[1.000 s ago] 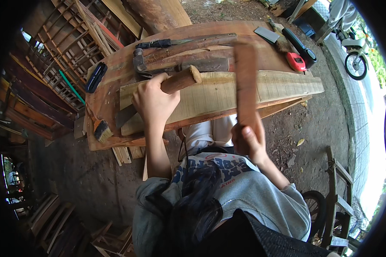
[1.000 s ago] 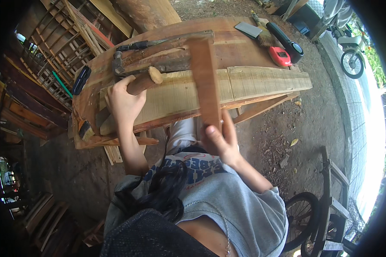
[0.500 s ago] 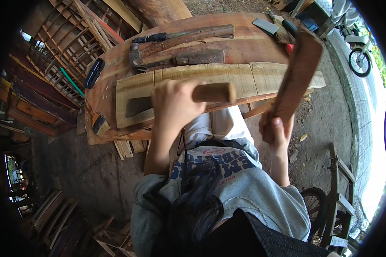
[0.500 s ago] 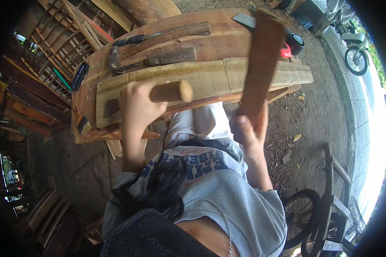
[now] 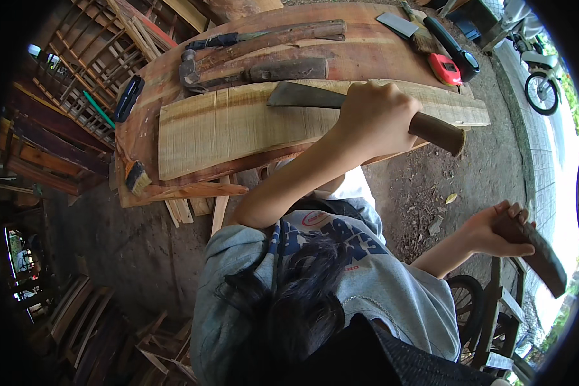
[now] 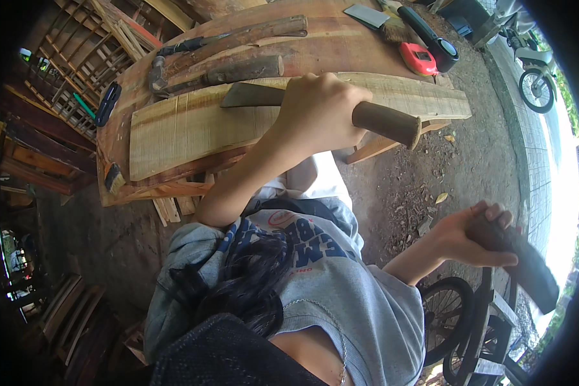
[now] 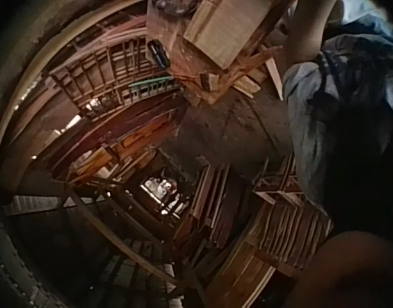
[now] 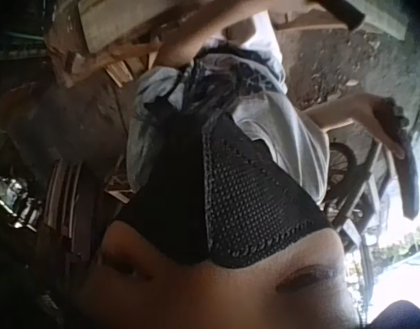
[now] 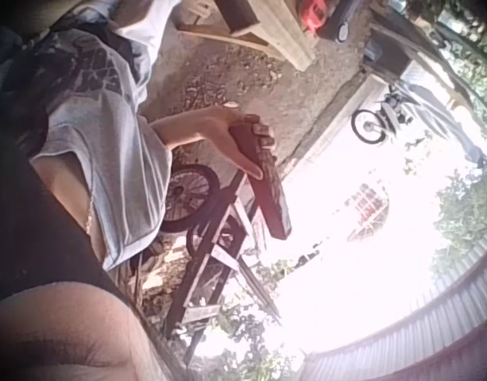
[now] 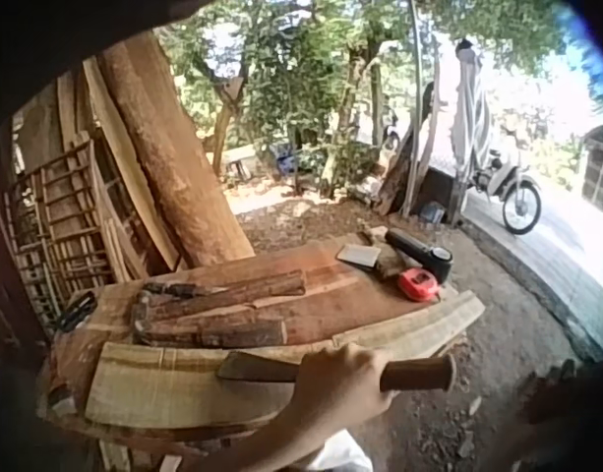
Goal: Manually shaping a piece of wood using a cleaver as a chisel and a wooden mallet, followed by hand-sanding.
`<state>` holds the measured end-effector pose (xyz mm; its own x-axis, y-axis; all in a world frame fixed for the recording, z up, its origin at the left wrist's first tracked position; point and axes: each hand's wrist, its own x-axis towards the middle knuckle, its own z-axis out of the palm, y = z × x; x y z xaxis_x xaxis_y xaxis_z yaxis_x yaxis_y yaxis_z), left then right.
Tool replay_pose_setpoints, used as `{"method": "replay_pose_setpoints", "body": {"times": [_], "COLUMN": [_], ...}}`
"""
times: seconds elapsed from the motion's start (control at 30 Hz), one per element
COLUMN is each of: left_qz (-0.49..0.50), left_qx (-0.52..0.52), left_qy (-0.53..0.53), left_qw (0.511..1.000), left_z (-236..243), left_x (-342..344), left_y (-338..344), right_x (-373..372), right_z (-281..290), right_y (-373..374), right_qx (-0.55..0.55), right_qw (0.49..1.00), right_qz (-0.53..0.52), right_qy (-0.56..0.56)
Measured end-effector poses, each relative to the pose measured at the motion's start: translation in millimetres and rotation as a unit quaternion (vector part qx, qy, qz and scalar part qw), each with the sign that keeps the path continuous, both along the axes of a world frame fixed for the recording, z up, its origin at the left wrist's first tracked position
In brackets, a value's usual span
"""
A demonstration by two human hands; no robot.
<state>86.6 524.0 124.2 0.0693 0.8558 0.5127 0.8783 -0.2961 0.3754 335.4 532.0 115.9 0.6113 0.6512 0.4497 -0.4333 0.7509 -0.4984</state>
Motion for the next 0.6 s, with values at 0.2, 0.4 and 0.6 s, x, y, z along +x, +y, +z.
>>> {"method": "replay_pose_setpoints", "body": {"times": [0.2, 0.4, 0.6], "left_qz": [0.043, 0.095, 0.169], "left_qx": [0.015, -0.002, 0.001], "left_qy": [0.012, -0.024, 0.019], "left_qw": [0.999, 0.995, 0.986], "left_z": [-2, 8, -1], "left_x": [-7, -24, -48], "left_y": [0, -6, -7], "right_x": [-57, -36, -75], "right_z": [-56, -3, -46], "right_y": [-60, -18, -49], "right_qx": [-0.224, -0.098, -0.241], "right_qw": [0.854, 0.979, 0.832], "right_qz": [0.379, 0.177, 0.388], "right_qy": [-0.275, -0.028, -0.315]}}
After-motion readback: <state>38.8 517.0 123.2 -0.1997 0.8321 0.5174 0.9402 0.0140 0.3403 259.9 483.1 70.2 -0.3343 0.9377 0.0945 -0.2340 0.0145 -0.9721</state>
